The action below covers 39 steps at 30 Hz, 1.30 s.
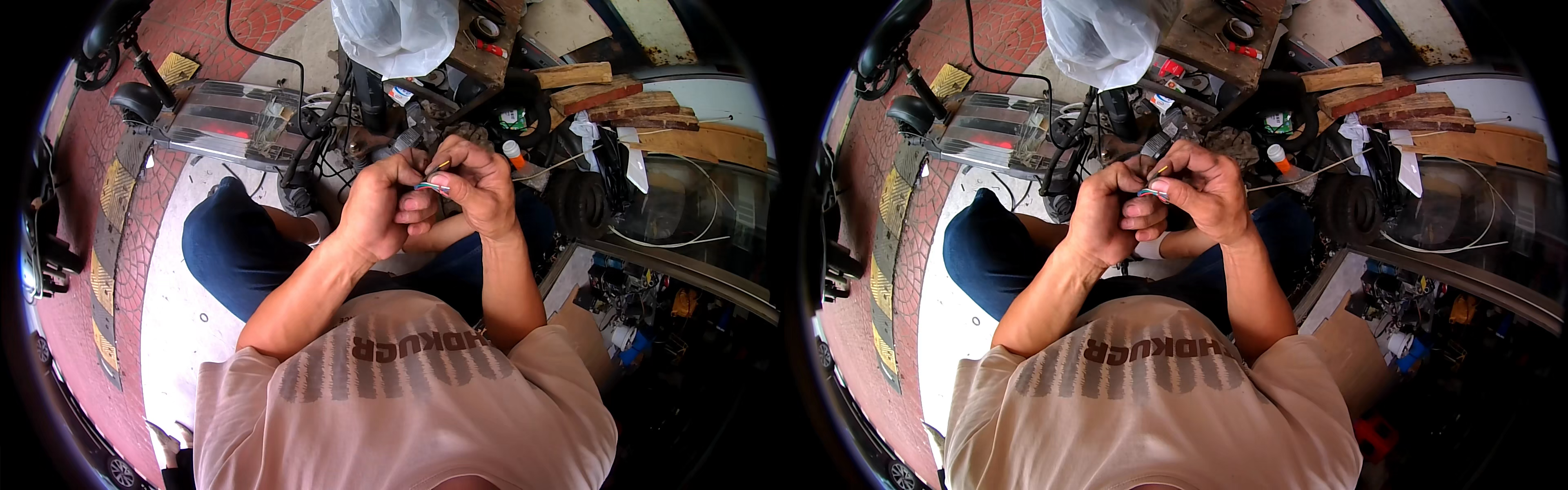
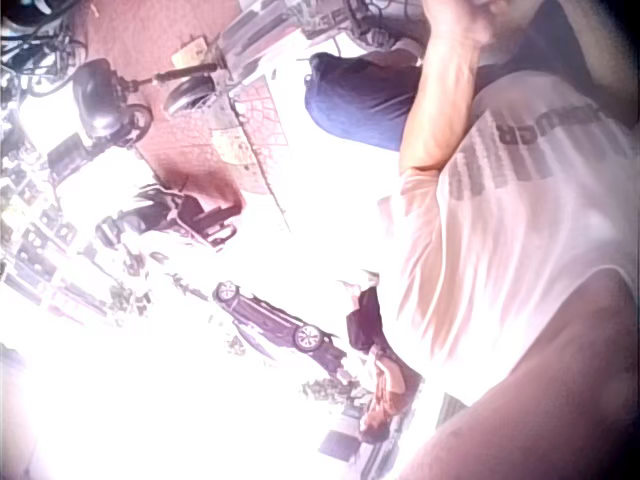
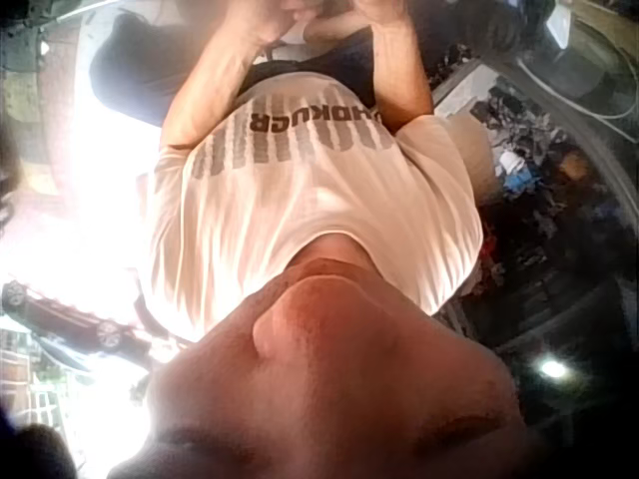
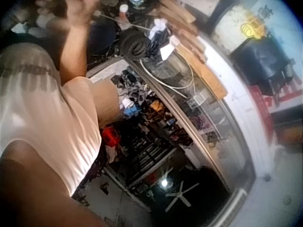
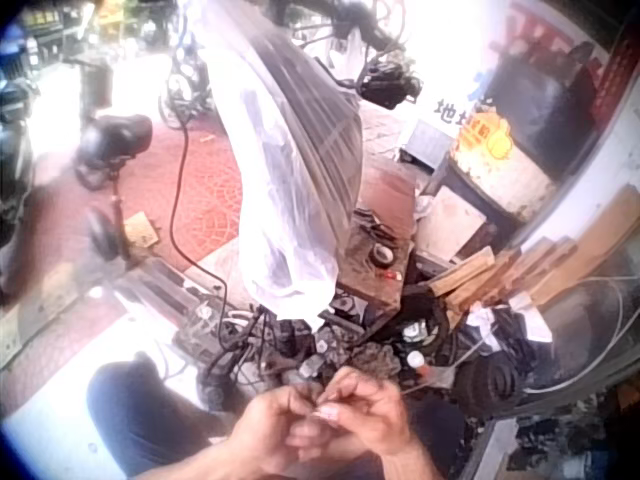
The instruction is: The person strips the insulation from a wire using a pair of scissors, twists the wires together by hand, and затем secures them with electrical tape on an electric scooter.
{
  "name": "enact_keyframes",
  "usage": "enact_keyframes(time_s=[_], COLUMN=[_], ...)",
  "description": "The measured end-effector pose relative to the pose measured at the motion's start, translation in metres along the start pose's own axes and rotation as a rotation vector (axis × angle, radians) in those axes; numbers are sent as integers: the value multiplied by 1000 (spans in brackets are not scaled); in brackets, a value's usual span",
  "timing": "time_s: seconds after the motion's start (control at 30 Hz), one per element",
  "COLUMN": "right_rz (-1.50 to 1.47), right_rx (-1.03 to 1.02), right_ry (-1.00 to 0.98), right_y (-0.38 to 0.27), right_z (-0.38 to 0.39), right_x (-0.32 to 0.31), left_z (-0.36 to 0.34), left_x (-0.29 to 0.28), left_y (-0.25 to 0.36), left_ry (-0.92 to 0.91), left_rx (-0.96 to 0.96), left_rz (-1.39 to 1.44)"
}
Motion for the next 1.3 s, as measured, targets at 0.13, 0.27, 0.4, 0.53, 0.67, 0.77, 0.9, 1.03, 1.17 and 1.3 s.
enact_keyframes(time_s=[0.13,0.27,0.4,0.53,0.67,0.77,0.9,1.03,1.17,1.3], right_rz=[-49,-267,-411,-418,-383,-404,-433,-434,-420,-413], right_rx=[8,70,26,-22,-53,-48,-62,-55,-60,-51], right_ry=[39,169,220,216,236,230,232,239,242,255], right_y=[4,10,14,8,5,7,7,6,7,6], right_z=[2,8,10,6,4,6,6,7,7,8], right_x=[-1,-3,0,6,12,12,13,12,12,13], left_z=[-1,0,0,2,2,3,3,4,4,4], left_x=[1,2,2,-1,-1,1,2,3,3,4], left_y=[-1,-1,0,0,0,1,1,1,0,0], left_ry=[-38,-62,-49,-46,-39,-39,-45,-34,-43,-21], left_rx=[103,143,172,191,201,181,167,166,161,159], left_rz=[8,1,-56,-72,-85,-74,-56,-59,-65,-89])
Point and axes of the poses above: each hand's wrist, its own z-axis away from the middle knuckle, its own x-axis out of the palm, y = z × x, the point moved 2 cm from there along -z, towards the middle knuckle, and after that the axes turned 10 degrees about -x, right-handed, at the moved point
